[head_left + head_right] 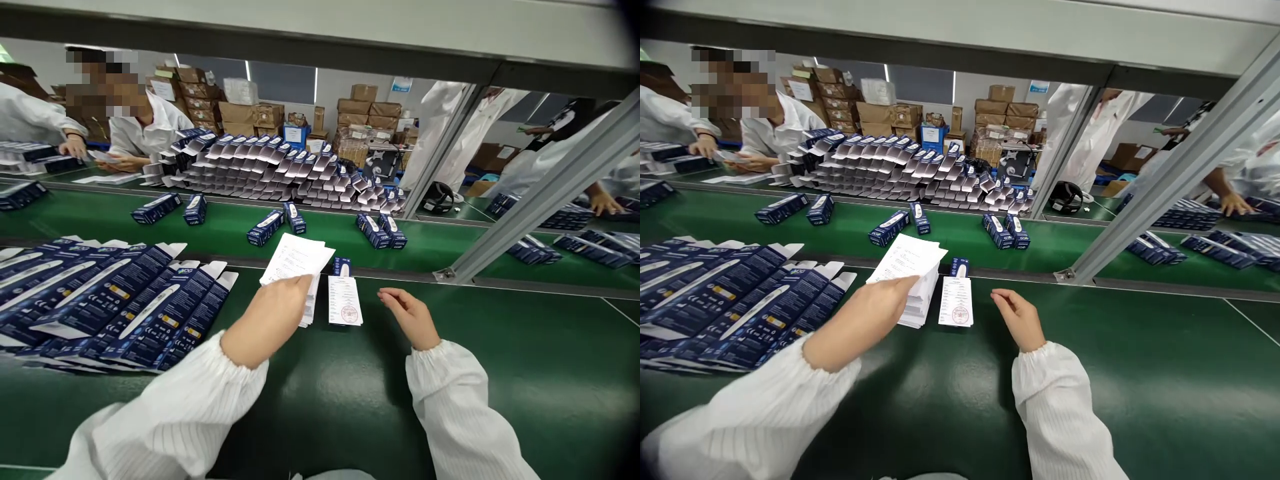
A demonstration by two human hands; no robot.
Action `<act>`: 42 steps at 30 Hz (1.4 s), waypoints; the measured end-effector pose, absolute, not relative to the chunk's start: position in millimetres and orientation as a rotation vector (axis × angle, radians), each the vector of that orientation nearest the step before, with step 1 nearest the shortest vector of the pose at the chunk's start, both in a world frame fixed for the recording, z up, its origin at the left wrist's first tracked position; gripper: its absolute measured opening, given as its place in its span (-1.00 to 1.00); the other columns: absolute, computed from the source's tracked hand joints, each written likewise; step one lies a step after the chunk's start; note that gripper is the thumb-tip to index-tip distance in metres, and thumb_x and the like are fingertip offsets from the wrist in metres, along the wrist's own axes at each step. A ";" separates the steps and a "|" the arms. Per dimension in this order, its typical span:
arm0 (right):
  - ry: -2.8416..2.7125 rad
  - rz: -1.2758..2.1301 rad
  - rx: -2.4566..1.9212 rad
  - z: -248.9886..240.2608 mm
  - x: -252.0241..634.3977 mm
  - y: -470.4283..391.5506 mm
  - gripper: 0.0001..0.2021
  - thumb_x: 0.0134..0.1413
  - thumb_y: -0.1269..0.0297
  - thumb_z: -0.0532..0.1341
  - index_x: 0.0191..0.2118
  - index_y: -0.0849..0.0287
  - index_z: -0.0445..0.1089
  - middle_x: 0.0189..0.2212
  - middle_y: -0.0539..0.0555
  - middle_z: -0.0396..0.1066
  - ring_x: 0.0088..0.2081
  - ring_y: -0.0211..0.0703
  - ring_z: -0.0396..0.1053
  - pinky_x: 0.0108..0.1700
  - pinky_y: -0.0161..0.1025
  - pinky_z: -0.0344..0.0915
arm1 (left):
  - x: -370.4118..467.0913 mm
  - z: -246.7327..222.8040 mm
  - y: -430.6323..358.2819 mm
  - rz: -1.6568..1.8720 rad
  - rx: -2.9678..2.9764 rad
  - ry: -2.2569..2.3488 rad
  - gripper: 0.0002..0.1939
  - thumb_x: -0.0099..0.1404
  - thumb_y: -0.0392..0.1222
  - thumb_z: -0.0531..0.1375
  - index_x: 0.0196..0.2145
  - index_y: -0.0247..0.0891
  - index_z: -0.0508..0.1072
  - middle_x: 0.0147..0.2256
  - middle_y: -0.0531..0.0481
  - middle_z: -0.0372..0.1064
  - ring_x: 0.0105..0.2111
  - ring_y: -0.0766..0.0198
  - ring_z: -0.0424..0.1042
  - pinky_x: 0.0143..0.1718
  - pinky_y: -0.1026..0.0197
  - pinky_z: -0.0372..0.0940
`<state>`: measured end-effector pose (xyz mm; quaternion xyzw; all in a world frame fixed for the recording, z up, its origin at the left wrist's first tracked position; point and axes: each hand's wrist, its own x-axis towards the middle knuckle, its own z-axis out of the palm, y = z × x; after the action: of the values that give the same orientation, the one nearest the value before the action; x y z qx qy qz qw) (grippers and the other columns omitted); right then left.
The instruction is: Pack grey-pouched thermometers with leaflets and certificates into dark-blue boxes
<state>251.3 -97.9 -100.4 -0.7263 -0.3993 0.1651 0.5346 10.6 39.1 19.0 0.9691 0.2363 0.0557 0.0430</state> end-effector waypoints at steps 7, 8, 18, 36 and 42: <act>-1.889 0.150 -1.768 -57.6 206.4 -83.7 -0.63 -0.03 0.24 0.25 -0.04 0.18 0.35 0.00 0.13 0.31 0.07 -0.02 0.18 0.11 -0.06 0.15 | 62.7 22.9 101.8 0.080 2.808 0.883 -0.59 0.28 -0.07 -0.07 -0.07 -0.38 0.32 -0.20 -0.23 0.39 -0.24 0.05 0.40 -0.28 0.12 0.26; -1.930 0.144 -1.777 -58.5 204.2 -80.4 -0.65 -0.05 0.27 0.27 -0.08 0.20 0.36 0.00 0.15 0.31 0.06 -0.02 0.19 0.09 -0.07 0.17 | 64.8 21.6 104.9 0.087 2.784 0.873 -0.59 0.27 -0.04 -0.07 -0.08 -0.35 0.34 -0.22 -0.20 0.40 -0.26 0.07 0.40 -0.29 0.14 0.26; -1.941 0.311 -1.819 -59.9 211.1 -69.3 -0.91 -0.06 0.31 0.27 -0.36 0.13 0.38 -0.09 0.05 0.33 -0.02 -0.10 0.23 0.01 -0.14 0.21 | -17.5 57.0 27.7 0.933 2.042 0.898 -0.69 0.30 -0.01 -0.03 -0.11 -0.15 0.35 -0.18 0.01 0.37 -0.20 0.21 0.35 -0.26 0.27 0.24; -1.865 0.212 -1.550 -35.4 147.9 -113.2 -0.84 0.19 0.37 0.02 -0.39 0.16 0.27 -0.43 0.04 0.38 -0.33 -0.23 0.34 -0.27 -0.25 0.31 | 5.7 -51.5 -35.6 0.394 0.543 0.646 -0.61 0.26 -0.06 0.09 -0.02 -0.31 0.33 -0.17 -0.16 0.42 -0.20 0.15 0.42 -0.18 0.19 0.28; -1.878 0.180 -1.584 -45.9 135.0 -119.6 -0.82 0.21 0.36 -0.02 -0.38 0.14 0.26 -0.45 0.04 0.36 -0.33 -0.20 0.34 -0.30 -0.22 0.34 | 8.5 -62.3 -31.8 0.356 0.515 0.560 -0.60 0.24 -0.04 0.10 -0.04 -0.34 0.34 -0.19 -0.15 0.43 -0.22 0.15 0.42 -0.17 0.17 0.27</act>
<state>135.0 -119.6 -45.9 -0.6065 -0.7188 0.0691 0.3326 8.5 -31.8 -62.3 0.2500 0.2717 0.1726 0.9132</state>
